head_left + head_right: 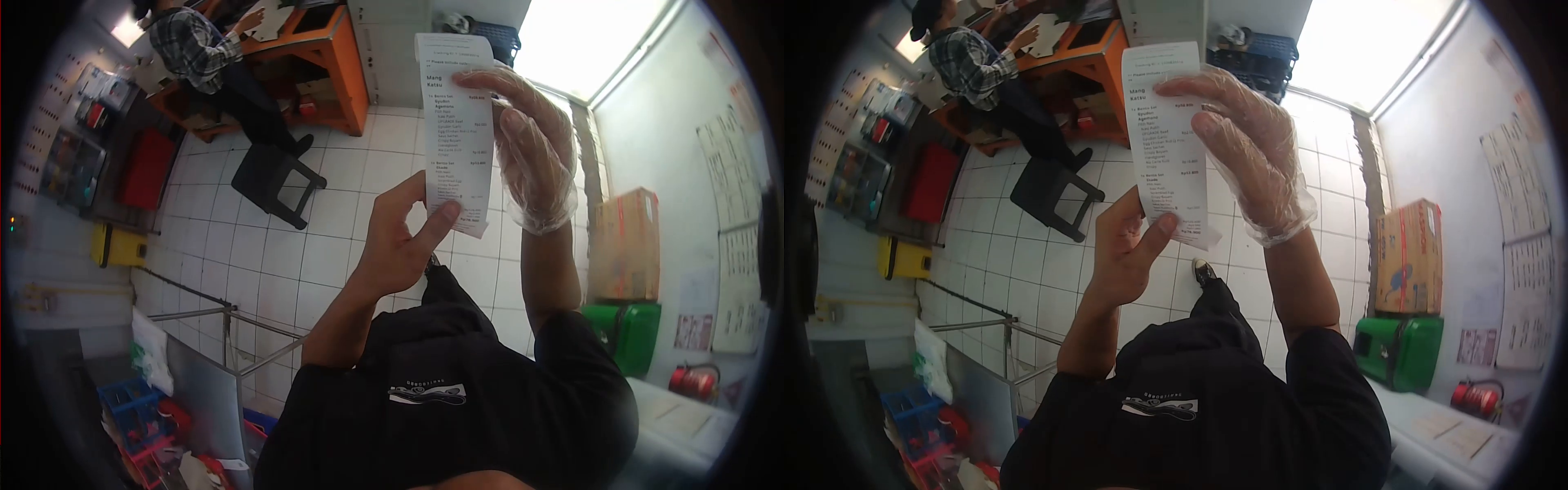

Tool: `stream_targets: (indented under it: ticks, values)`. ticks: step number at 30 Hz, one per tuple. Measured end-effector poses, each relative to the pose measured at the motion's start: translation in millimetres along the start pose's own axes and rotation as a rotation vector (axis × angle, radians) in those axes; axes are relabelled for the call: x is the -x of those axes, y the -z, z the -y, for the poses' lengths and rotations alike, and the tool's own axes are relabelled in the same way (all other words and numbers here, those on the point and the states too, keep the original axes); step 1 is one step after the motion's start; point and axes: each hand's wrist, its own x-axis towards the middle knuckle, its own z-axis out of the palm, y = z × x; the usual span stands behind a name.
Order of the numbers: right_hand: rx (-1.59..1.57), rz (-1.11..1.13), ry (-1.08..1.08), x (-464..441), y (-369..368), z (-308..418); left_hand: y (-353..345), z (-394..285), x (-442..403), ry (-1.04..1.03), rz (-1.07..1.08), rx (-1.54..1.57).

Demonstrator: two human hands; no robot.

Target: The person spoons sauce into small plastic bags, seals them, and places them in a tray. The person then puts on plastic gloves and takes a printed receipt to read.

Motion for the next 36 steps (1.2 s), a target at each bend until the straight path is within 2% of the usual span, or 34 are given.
stream_targets:
  ticks: [4,6,10,15,21,25,33,36]
  values:
    - [0.022,-0.076,-0.072,71,-20,47,-10,-30,75,0.076,0.021,0.085]
    - [0.04,-0.099,-0.085,116,-40,84,-13,-60,129,0.179,0.076,0.145]
    - [0.009,-0.131,-0.084,170,-53,133,-17,-80,197,0.179,0.147,0.084]
    - [0.027,-0.106,-0.137,241,-68,204,-39,-129,288,0.248,0.101,0.168]
    - [0.003,-0.165,-0.079,346,-67,265,-79,-160,404,0.266,0.152,0.11]
    - [-0.047,-0.204,-0.174,436,-71,299,-116,-190,488,0.384,0.153,0.124]
    - [-0.145,-0.281,-0.233,560,-90,380,-147,-249,608,0.456,0.316,0.108]
    - [-0.128,-0.278,-0.249,590,-105,403,-155,-272,649,0.49,0.254,0.179]
